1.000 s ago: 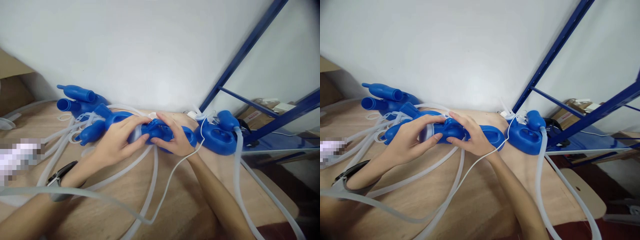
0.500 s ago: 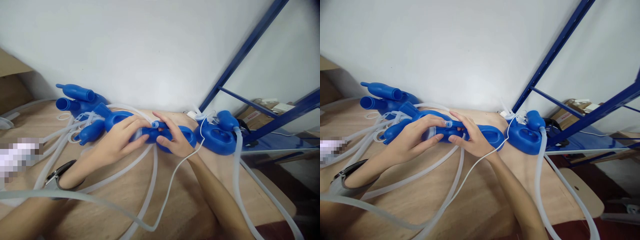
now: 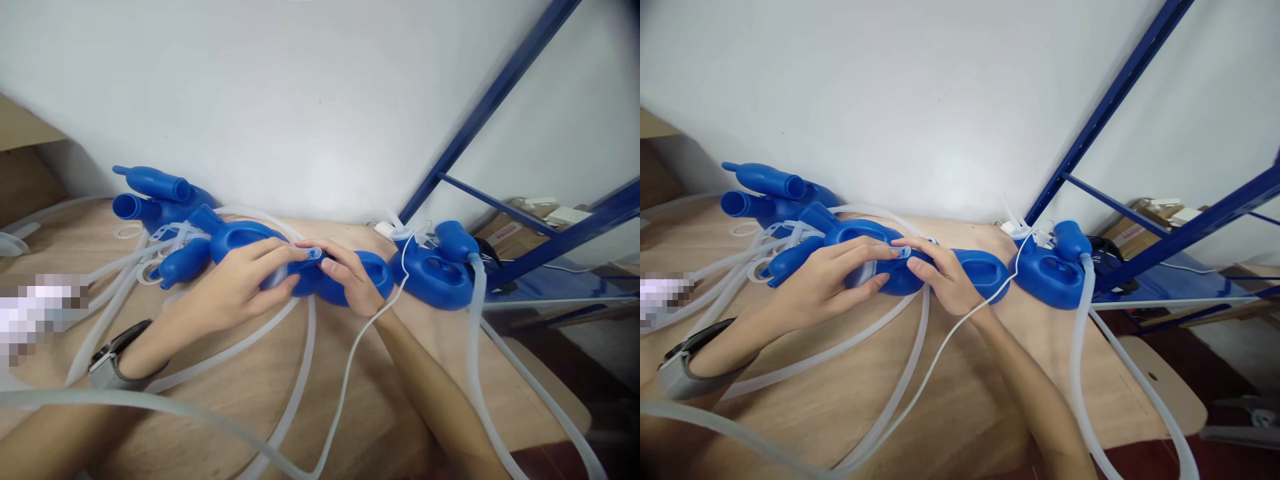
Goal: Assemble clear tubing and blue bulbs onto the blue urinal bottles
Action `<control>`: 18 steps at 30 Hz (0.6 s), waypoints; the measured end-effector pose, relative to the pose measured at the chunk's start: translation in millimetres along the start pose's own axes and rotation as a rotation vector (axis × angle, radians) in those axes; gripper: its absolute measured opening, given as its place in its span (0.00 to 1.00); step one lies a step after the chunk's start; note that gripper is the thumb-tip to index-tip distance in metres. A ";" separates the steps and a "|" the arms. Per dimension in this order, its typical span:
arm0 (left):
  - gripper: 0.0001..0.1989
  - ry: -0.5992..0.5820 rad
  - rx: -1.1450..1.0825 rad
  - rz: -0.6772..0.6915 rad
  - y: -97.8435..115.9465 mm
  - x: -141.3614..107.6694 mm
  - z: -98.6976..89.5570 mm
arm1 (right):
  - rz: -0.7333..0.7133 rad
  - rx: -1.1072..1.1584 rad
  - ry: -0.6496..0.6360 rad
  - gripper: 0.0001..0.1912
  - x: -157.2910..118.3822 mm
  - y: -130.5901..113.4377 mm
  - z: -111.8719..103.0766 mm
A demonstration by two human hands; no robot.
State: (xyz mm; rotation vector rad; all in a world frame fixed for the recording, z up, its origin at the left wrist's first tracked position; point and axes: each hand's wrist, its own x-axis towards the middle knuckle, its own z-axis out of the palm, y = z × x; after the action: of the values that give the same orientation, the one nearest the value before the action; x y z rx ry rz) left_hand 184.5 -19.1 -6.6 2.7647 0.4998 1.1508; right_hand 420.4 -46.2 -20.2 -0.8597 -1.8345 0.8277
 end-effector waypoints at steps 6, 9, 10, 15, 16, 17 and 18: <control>0.12 0.010 0.018 0.046 1.0 0.4 -0.6 | 0.037 -0.030 0.042 0.21 2.0 2.4 2.2; 0.12 0.024 0.012 0.039 1.6 0.2 -0.9 | 0.010 -0.012 0.025 0.18 3.0 5.1 2.4; 0.12 0.029 0.012 0.036 1.8 0.3 -1.0 | 0.004 -0.008 0.027 0.17 3.2 5.5 2.6; 0.12 0.030 0.012 0.034 3.1 0.7 -1.2 | 0.043 -0.009 0.051 0.16 3.9 3.4 4.5; 0.12 0.030 0.015 0.040 3.5 0.7 -1.0 | 0.066 -0.007 0.058 0.16 4.0 2.5 4.8; 0.12 0.030 0.020 0.046 3.9 0.7 -0.7 | 0.087 -0.006 0.061 0.16 4.2 1.6 4.9; 0.12 0.033 0.026 0.054 4.3 0.6 -0.3 | 0.105 -0.004 0.061 0.16 4.3 0.8 4.8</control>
State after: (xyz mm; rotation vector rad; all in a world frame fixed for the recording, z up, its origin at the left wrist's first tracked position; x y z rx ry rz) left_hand 185.8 -23.0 -5.0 2.8019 0.4496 1.2120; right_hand 414.7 -43.0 -20.6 -0.9804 -1.7501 0.8538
